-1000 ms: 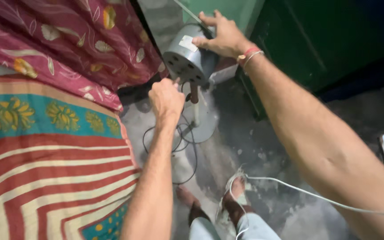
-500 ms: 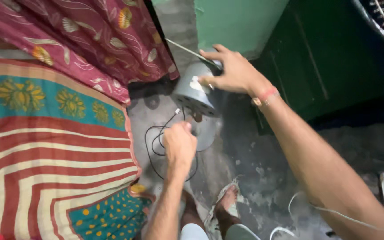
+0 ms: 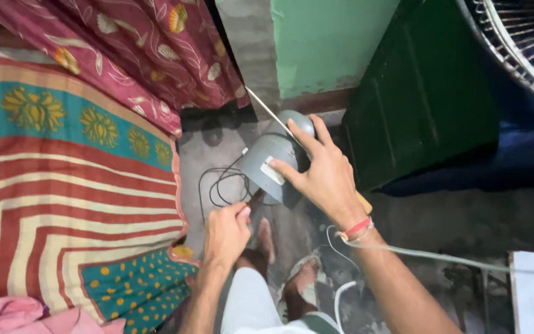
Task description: The person assembles a pedestal fan by attaching the motor housing to the stand and securing the front grill with screws. They use a screwdriver to tighten the screws on the motor and the grill.
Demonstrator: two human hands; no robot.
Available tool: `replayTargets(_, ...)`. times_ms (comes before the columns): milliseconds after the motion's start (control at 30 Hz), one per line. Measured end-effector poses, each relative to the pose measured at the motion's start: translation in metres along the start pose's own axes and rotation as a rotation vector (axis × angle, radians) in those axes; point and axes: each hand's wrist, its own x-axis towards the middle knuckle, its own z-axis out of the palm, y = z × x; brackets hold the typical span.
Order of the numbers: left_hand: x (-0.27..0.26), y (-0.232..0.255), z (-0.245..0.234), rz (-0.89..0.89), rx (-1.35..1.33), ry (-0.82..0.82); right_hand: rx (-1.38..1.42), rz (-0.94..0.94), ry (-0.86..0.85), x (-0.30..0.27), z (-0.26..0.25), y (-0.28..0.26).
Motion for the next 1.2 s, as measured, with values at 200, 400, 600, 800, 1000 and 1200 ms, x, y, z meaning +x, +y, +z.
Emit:
replayTargets(200,-0.011,0.017,0.004,0.030,-0.113,-0.016,0.026,0.026,-0.015,-0.010,-0.016,0.011)
replayTargets(400,-0.009,0.033,-0.002,-0.127,0.004,-0.117,0.032,0.013,0.018,-0.011,-0.018,0.025)
replayTargets(600,0.031,0.021,-0.012,0.056,-0.136,-0.118,0.021,0.060,0.042,0.018,-0.002,0.014)
replayTargets(800,0.079,-0.015,-0.040,0.139,-0.016,-0.120,-0.104,0.112,0.091,0.042,0.036,-0.015)
replayTargets(1000,0.112,-0.044,-0.064,0.302,0.049,-0.242,-0.163,0.087,0.246,0.024,0.066,-0.049)
replayTargets(1200,0.124,-0.048,-0.066,0.286,-0.050,-0.342,-0.325,0.253,0.396,-0.008,0.089,-0.062)
